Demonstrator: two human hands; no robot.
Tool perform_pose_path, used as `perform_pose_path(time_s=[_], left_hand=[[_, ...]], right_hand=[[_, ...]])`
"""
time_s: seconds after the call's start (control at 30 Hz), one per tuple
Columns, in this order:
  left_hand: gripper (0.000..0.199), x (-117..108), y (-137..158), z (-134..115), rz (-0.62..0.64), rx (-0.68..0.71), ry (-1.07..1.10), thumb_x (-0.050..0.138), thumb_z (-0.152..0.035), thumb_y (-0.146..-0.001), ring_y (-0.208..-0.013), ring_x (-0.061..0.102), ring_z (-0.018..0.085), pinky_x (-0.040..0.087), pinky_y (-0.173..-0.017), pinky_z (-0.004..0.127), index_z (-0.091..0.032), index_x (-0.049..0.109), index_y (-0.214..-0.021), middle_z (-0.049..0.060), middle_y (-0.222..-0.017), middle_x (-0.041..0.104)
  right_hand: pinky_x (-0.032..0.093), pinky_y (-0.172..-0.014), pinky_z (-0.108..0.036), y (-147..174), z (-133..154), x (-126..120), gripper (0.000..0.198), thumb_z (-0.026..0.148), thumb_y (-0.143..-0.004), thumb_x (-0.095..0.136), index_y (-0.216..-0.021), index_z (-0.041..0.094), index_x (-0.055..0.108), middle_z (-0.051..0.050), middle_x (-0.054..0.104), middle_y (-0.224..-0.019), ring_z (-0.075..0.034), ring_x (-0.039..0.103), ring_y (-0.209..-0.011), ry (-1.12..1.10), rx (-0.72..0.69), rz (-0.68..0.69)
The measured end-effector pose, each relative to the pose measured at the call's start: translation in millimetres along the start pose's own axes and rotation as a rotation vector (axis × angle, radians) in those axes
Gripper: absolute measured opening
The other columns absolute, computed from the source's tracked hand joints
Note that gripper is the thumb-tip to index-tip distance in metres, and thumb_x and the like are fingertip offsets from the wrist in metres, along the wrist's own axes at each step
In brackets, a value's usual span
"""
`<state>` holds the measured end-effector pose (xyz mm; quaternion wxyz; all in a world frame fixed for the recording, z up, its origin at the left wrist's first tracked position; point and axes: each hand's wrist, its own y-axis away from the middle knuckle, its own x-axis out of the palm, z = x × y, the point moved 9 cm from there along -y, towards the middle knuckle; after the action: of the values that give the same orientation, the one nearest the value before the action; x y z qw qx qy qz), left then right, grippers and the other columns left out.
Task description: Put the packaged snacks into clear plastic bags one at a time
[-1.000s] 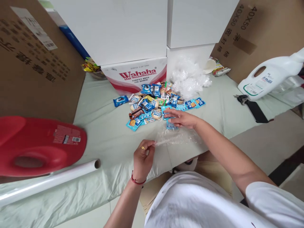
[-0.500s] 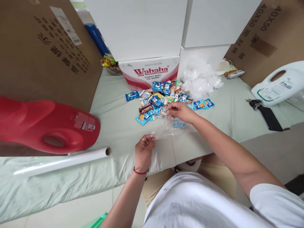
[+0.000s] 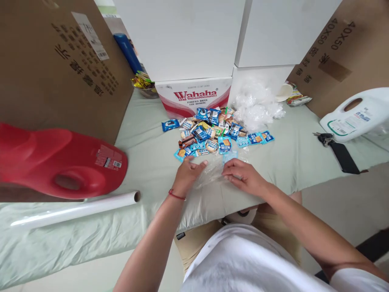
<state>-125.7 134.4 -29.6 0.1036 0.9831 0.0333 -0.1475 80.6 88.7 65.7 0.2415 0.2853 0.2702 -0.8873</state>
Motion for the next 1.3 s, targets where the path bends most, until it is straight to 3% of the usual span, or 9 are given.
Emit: perform_pose_path(time_s=[0.1,0.3,0.47,0.57,0.73,0.8,0.93,1.13,1.3], left_hand=[[0.031,20.1,-4.6,7.6,0.146,-0.029,-0.204,0.075,-0.05,-0.074,-0.055,0.052,0.016,0.031,-0.056,0.028,-0.021,0.066,-0.078,-0.003,-0.057,0.059],[0.028,6.2,-4.1,14.1,-0.11,-0.003,-0.234,0.057,-0.047,-0.086,-0.054,0.047,0.015,0.032,-0.057,0.028,-0.022,0.063,-0.074,-0.005,-0.055,0.051],[0.032,-6.6,-0.8,18.6,-0.205,-0.012,-0.281,0.053,-0.049,-0.089,-0.057,0.048,0.016,0.033,-0.06,0.029,-0.023,0.06,-0.072,-0.004,-0.056,0.051],[0.033,-11.1,2.1,16.3,-0.225,-0.006,-0.325,0.051,-0.049,-0.091,-0.057,0.047,0.017,0.032,-0.061,0.03,-0.023,0.058,-0.07,-0.003,-0.056,0.051],[0.031,-14.8,15.0,13.8,-0.232,-0.001,-0.32,0.049,-0.047,-0.092,-0.06,0.051,0.018,0.034,-0.062,0.03,-0.024,0.059,-0.076,-0.002,-0.059,0.054],[0.029,-18.6,25.7,16.7,-0.249,-0.006,-0.317,0.048,-0.047,-0.093,-0.063,0.053,0.019,0.036,-0.064,0.03,-0.024,0.06,-0.079,-0.001,-0.062,0.057],[0.03,-23.4,52.3,22.3,-0.216,0.022,-0.346,0.05,-0.05,-0.094,-0.066,0.057,0.021,0.042,-0.065,0.032,-0.024,0.065,-0.09,0.001,-0.072,0.062],[0.04,-46.6,81.9,-35.6,-0.468,0.4,-0.524,0.053,-0.05,-0.097,-0.12,0.057,0.035,0.043,-0.106,0.052,-0.016,0.066,-0.113,0.02,-0.116,0.066],[0.045,9.8,32.1,-47.4,-0.043,0.349,-0.326,0.045,-0.055,-0.101,-0.118,0.063,0.033,0.044,-0.109,0.052,-0.019,0.07,-0.11,0.017,-0.118,0.073]], right_hand=[[0.058,-0.081,-0.035,35.4,-3.2,11.7,0.028,0.03,-0.106,0.049,-0.115,0.025,0.075,-0.011,0.073,-0.109,-0.022,0.069,-0.096,0.183,0.073,-0.017],[0.053,-0.069,-0.033,121.4,4.4,34.2,0.027,0.022,-0.104,0.05,-0.101,0.025,0.078,-0.008,0.075,-0.091,-0.021,0.067,-0.076,0.559,0.194,-0.022],[0.045,-0.058,-0.029,154.4,17.0,66.4,0.029,0.023,-0.104,0.05,-0.092,0.025,0.076,-0.005,0.071,-0.079,-0.017,0.062,-0.065,0.382,0.162,0.183],[0.049,-0.062,-0.029,153.1,14.4,58.0,0.021,0.036,-0.103,0.058,-0.108,0.027,0.076,-0.005,0.074,-0.089,-0.018,0.066,-0.07,0.074,0.194,0.201],[0.054,-0.072,-0.036,163.7,-55.5,-33.4,0.036,0.056,-0.1,0.058,-0.113,0.025,0.071,-0.008,0.073,-0.093,-0.023,0.067,-0.082,-0.054,0.745,-0.5],[0.056,-0.079,-0.04,168.6,-80.0,-42.7,0.055,0.067,-0.093,0.061,-0.127,0.024,0.063,-0.011,0.074,-0.108,-0.027,0.068,-0.098,-0.149,0.905,-0.643],[0.057,-0.079,-0.041,144.6,-111.2,-15.4,0.072,0.07,-0.084,0.07,-0.137,0.024,0.054,-0.012,0.074,-0.111,-0.028,0.068,-0.098,-0.419,1.007,-0.585],[0.041,-0.061,-0.03,93.9,-122.1,9.8,0.046,0.057,-0.074,0.08,-0.101,0.021,0.068,0.004,0.055,-0.068,-0.015,0.048,-0.061,-0.506,0.908,-0.52],[0.047,-0.078,-0.031,66.4,-103.9,12.4,0.036,0.054,-0.081,0.077,-0.092,0.02,0.075,-0.002,0.068,-0.087,-0.017,0.058,-0.079,-0.537,0.707,-0.41]])
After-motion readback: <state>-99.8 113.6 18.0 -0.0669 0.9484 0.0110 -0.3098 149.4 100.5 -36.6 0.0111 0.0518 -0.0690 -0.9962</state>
